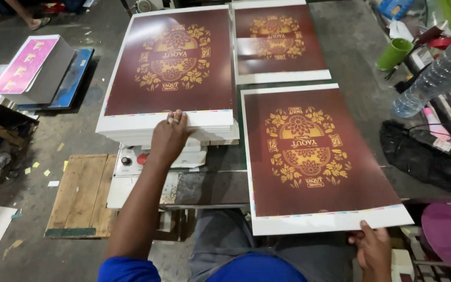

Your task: The person takes printed sheets with a maroon and gold design from a pile on the left and places them onto a stack on the right. They handle the sheets by hand, aligning them as they build the stack.

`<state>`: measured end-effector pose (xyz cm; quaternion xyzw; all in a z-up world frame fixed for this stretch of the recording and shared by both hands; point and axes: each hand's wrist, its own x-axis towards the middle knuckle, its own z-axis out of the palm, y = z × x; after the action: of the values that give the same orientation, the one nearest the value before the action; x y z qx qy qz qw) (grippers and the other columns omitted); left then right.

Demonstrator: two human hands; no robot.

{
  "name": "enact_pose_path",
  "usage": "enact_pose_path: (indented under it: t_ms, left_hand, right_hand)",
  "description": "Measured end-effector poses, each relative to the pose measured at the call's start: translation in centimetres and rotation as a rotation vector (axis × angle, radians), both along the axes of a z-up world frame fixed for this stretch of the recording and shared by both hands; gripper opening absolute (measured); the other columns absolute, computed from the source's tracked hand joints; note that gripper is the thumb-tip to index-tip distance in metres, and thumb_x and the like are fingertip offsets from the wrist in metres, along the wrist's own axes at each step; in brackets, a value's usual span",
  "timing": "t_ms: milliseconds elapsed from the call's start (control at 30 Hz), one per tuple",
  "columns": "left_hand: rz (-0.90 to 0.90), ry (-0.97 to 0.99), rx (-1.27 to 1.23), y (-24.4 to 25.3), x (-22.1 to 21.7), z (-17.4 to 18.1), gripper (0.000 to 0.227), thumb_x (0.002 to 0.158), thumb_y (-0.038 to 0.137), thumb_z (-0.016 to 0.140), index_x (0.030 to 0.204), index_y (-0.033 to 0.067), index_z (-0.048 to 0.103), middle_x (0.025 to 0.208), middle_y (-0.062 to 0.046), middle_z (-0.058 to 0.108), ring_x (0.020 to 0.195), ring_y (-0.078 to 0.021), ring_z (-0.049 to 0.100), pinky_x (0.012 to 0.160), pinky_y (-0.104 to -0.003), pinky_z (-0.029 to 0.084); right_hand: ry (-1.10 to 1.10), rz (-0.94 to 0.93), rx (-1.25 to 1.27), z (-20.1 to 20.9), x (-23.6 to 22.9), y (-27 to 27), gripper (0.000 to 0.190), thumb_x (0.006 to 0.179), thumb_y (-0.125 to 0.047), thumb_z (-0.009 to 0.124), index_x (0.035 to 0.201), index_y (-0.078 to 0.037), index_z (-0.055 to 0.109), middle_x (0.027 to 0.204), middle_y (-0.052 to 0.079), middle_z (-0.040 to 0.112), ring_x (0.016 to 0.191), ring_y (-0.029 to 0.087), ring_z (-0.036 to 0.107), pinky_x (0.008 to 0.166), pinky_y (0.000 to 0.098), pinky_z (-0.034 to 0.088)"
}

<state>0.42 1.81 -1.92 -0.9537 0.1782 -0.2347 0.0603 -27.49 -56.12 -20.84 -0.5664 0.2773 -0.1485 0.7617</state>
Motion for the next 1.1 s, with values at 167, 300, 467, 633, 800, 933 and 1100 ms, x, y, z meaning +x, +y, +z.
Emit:
enact_pose_path:
  t_ms: [167, 300, 467, 633, 800, 933, 1100]
  left_hand:
    - [-0.026, 0.091, -0.013, -0.8, 0.0, 5.4, 0.045, 0.093, 0.048, 0.068, 0.105, 0.0041, 0.071, 0.113, -0.016, 0.074, 0.1, -0.0325, 0.072, 0.073, -0.044, 0.058]
    - [0.003, 0.244, -0.021, -0.9, 0.2, 7.2, 0.039, 0.092, 0.048, 0.069, 0.096, 0.009, 0.074, 0.083, -0.013, 0.074, 0.077, -0.0315, 0.072, 0.067, -0.046, 0.055]
    - [-0.107, 0.159, -0.101, 0.3, 0.9, 5.7, 0.028, 0.097, 0.036, 0.067, 0.091, 0.0096, 0.073, 0.079, -0.013, 0.072, 0.066, -0.0316, 0.07, 0.058, -0.047, 0.053]
    - [-0.067, -0.038, -0.162, 0.0, -0.5, 5.2, 0.01, 0.103, 0.017, 0.061, 0.1, 0.0099, 0.068, 0.071, -0.013, 0.068, 0.057, -0.0293, 0.066, 0.05, -0.044, 0.05]
    - [-0.366, -0.283, -0.238, -7.1, -5.7, 4.6, 0.018, 0.097, 0.014, 0.065, 0.108, 0.0002, 0.061, 0.073, -0.013, 0.066, 0.058, -0.0243, 0.065, 0.05, -0.039, 0.052]
    - [-0.532, -0.172, -0.235, -14.7, -12.4, 5.2, 0.026, 0.091, 0.014, 0.066, 0.11, -0.0036, 0.062, 0.086, -0.019, 0.069, 0.074, -0.0312, 0.068, 0.071, -0.043, 0.058]
    - [-0.684, 0.006, -0.154, -19.1, -17.2, 5.0, 0.039, 0.083, 0.031, 0.066, 0.103, -0.002, 0.061, 0.106, -0.025, 0.07, 0.108, -0.0389, 0.07, 0.098, -0.048, 0.054]
  right_hand:
    - [0.013, 0.085, -0.011, -0.8, 5.1, 0.8, 0.03, 0.104, -0.012, 0.057, 0.133, -0.004, 0.053, 0.102, 0.01, 0.068, 0.077, 0.02, 0.067, 0.052, 0.0323, 0.049]
    - [-0.018, 0.202, -0.074, -0.9, 11.2, 1.4, 0.027, 0.107, -0.014, 0.056, 0.13, -0.001, 0.052, 0.1, 0.013, 0.069, 0.079, 0.024, 0.071, 0.052, 0.0329, 0.049]
    - [0.038, 0.226, 0.01, 0.8, 16.1, 1.6, 0.031, 0.108, -0.02, 0.056, 0.131, 0.0, 0.049, 0.101, 0.014, 0.069, 0.083, 0.025, 0.073, 0.055, 0.0328, 0.051]
    - [0.103, 0.183, 0.048, 1.2, 14.7, 3.0, 0.06, 0.103, -0.02, 0.053, 0.155, -0.008, 0.026, 0.11, 0.021, 0.073, 0.086, 0.025, 0.072, 0.06, 0.0324, 0.052]
    - [0.16, 0.406, -0.002, 4.2, 11.5, 8.9, 0.057, 0.099, -0.024, 0.057, 0.152, -0.004, 0.049, 0.111, 0.019, 0.077, 0.083, 0.024, 0.073, 0.058, 0.032, 0.052]
    - [0.129, 0.5, 0.005, 11.1, 9.9, 15.8, 0.056, 0.097, -0.028, 0.059, 0.149, -0.006, 0.052, 0.11, 0.018, 0.078, 0.08, 0.022, 0.071, 0.057, 0.0305, 0.052]
    - [-0.17, 0.666, 0.284, 9.4, 9.3, 17.6, 0.038, 0.099, -0.026, 0.061, 0.129, -0.004, 0.058, 0.101, 0.007, 0.073, 0.078, 0.017, 0.068, 0.062, 0.0346, 0.059]
